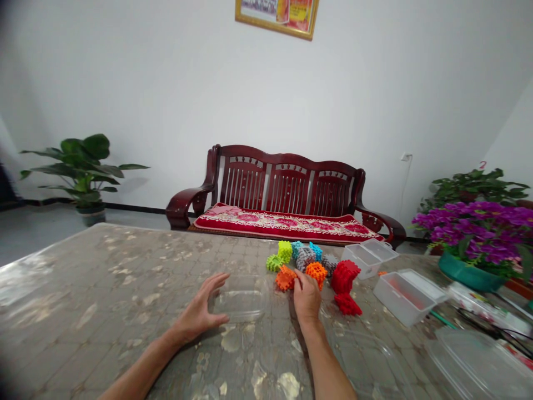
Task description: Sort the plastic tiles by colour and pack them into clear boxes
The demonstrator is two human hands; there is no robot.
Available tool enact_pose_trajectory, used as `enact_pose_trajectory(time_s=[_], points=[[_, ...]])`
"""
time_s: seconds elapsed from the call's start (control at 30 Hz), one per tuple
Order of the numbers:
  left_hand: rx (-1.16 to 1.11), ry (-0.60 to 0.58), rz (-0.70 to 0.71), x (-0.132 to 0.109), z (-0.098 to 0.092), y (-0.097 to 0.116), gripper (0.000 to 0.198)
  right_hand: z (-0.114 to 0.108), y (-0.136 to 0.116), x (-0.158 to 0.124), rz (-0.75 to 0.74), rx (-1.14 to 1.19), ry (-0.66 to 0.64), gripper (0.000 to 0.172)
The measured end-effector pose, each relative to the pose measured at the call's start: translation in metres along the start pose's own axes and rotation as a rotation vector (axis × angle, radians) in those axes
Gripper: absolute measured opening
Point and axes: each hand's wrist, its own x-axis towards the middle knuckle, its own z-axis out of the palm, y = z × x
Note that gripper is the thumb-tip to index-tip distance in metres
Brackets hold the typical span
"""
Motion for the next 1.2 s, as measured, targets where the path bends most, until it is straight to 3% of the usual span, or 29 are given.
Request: enact_pose_trajectory(time_s=[0.17,0.3,0.43,0.63,0.9,1.0,1.1,1.2], points=[[-0.033,0.062,0.007,0.002,0.000,-0.003,0.086,-0.003,0.003,-0.010,-0.043,0.244,0.072,0.037],[-0.042,0.135,0.015,0.004,-0.001,-0.006,0.082,-0.010,-0.001,-0.025,-0.167,0.320,-0.064,0.031],[-0.046,0.165,0.009,0.006,-0.003,-0.010,0.083,-0.015,-0.004,-0.032,-0.263,0.276,-0.230,0.041],[-0.024,0.140,0.005,0.007,-0.002,-0.012,0.084,-0.017,-0.011,-0.028,-0.281,0.083,-0.136,0.050],[-0.024,0.141,0.044,0.007,-0.002,-0.011,0.084,-0.020,-0.025,-0.031,-0.438,-0.032,-0.243,0.040],[-0.025,0.120,0.037,0.007,-0.002,-0.008,0.085,-0.020,-0.020,-0.031,-0.422,0.037,-0.178,0.036],[-0.036,0.101,0.021,0.006,-0.002,-0.006,0.086,-0.017,-0.010,-0.027,-0.308,0.074,-0.019,0.033],[-0.042,0.097,0.028,0.006,-0.002,-0.005,0.086,-0.013,-0.002,-0.024,-0.221,0.080,0.024,0.034]])
